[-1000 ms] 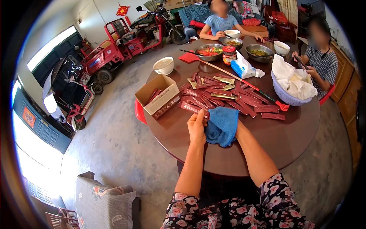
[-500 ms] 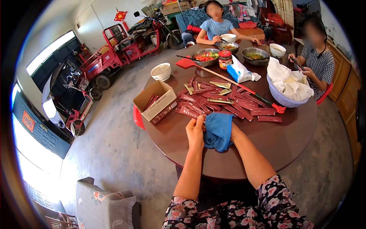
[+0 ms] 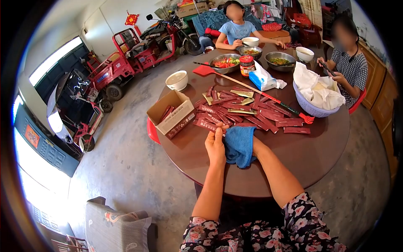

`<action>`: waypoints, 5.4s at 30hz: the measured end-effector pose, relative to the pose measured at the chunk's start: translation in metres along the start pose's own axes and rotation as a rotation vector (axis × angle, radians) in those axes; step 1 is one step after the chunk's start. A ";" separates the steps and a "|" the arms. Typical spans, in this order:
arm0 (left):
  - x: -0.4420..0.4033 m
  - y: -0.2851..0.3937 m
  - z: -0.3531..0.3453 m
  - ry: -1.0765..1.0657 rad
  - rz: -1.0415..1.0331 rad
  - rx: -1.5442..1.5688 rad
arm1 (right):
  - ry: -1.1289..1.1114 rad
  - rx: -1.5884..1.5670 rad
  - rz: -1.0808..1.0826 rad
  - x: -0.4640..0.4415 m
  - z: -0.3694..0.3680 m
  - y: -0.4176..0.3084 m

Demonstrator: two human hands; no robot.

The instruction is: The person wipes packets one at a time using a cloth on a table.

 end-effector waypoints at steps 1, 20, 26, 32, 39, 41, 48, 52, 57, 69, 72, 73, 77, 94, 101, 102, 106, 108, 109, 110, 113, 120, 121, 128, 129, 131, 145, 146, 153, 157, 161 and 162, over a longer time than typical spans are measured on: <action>0.000 -0.001 0.001 -0.002 -0.001 -0.001 | 0.003 -0.034 -0.014 0.000 0.002 0.002; -0.116 0.145 0.113 0.065 -0.286 -1.623 | -0.074 -0.424 0.213 0.013 -0.004 -0.018; -0.083 0.113 0.081 -0.267 -0.485 -1.514 | 0.030 -0.515 0.205 0.012 -0.003 -0.026; -0.072 0.041 0.087 -0.454 -0.340 -1.708 | 0.011 -0.526 0.213 0.000 0.010 -0.009; -0.075 0.024 0.111 -0.469 -0.270 -1.808 | -0.019 -0.443 0.224 0.006 0.004 -0.017; -0.076 0.028 0.110 -0.490 -0.260 -1.761 | 0.037 -0.460 0.223 0.008 0.000 -0.021; -0.075 0.040 0.098 -0.577 0.048 -1.838 | 0.055 -0.494 0.179 0.000 0.006 -0.012; -0.077 0.038 0.097 -0.608 -0.116 -1.818 | 0.071 -0.524 0.182 0.000 0.009 -0.009; -0.068 0.040 0.090 -0.631 -0.113 -1.836 | 0.045 -0.492 0.184 0.009 0.004 -0.018; -0.014 0.030 0.004 -0.236 0.221 -0.223 | 0.056 -0.682 0.222 -0.003 0.006 -0.019; 0.001 0.013 -0.023 -0.245 0.189 -0.041 | -0.341 -0.439 0.381 0.002 0.011 -0.025; 0.002 0.009 -0.026 -0.250 0.191 -0.029 | -0.331 -0.431 0.378 0.004 0.014 -0.025; 0.010 0.006 -0.018 -0.228 0.149 -0.179 | -0.140 -0.445 0.185 0.000 0.010 -0.009; 0.014 0.006 -0.007 -0.361 0.213 -0.354 | -0.012 0.593 0.341 0.005 0.012 -0.027; 0.018 0.013 -0.014 -0.360 0.173 -0.467 | 0.054 0.185 0.398 0.023 0.022 -0.041; 0.018 0.014 -0.014 -0.360 0.174 -0.467 | 0.034 -0.032 0.459 0.019 0.025 -0.036; 0.019 0.018 -0.014 -0.320 0.194 -0.454 | 0.114 -0.506 0.441 0.009 0.031 -0.023; 0.018 0.019 -0.014 -0.323 0.192 -0.441 | 0.104 -0.494 0.467 0.012 0.028 -0.028; 0.018 0.019 -0.014 -0.328 0.198 -0.411 | 0.155 -0.494 0.435 0.014 0.027 -0.030; 0.018 0.019 -0.013 -0.332 0.204 -0.381 | 0.206 -0.494 0.404 0.016 0.025 -0.032; 0.018 0.022 -0.014 -0.337 0.223 -0.329 | 0.167 -0.601 0.407 0.013 0.027 -0.031; 0.016 0.021 -0.010 -0.287 0.245 -0.253 | 0.113 -0.590 0.349 0.019 0.032 -0.030; 0.016 0.021 -0.010 -0.297 0.246 -0.251 | 0.120 -0.597 0.351 0.016 0.036 -0.025; 0.018 0.018 -0.013 -0.340 0.241 -0.233 | 0.189 -0.692 0.405 0.006 0.035 -0.017; 0.018 0.017 -0.013 -0.340 0.240 -0.233 | 0.193 -0.709 0.415 0.005 0.035 -0.015; 0.018 0.018 -0.013 -0.313 0.220 -0.256 | 0.176 -0.740 0.426 0.004 0.032 -0.015; 0.015 0.001 -0.005 -0.337 0.134 -0.375 | -0.096 -0.186 0.055 0.024 -0.022 -0.050; 0.015 0.002 -0.006 -0.369 0.128 -0.424 | -0.095 -0.185 0.055 0.025 -0.022 -0.053; 0.021 0.015 -0.016 -0.423 0.167 -0.610 | -0.003 0.809 0.394 0.003 0.032 -0.024; 0.022 0.018 -0.019 -0.482 0.134 -0.652 | 0.204 0.476 0.457 0.002 0.046 -0.022; 0.022 0.016 -0.017 -0.458 0.175 -0.640 | 0.412 1.260 0.185 0.027 0.026 -0.057; 0.021 0.015 -0.016 -0.443 0.203 -0.622 | 0.467 1.260 0.164 0.036 0.018 -0.067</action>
Point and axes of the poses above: each hand's wrist, its own x-axis away from the middle knuckle, its own z-axis out of the back of the hand, y = z × x, the point moved 1 cm from there along -x, towards the middle knuckle, and after that the axes turned 12 degrees about -y, right-handed, at the moved point
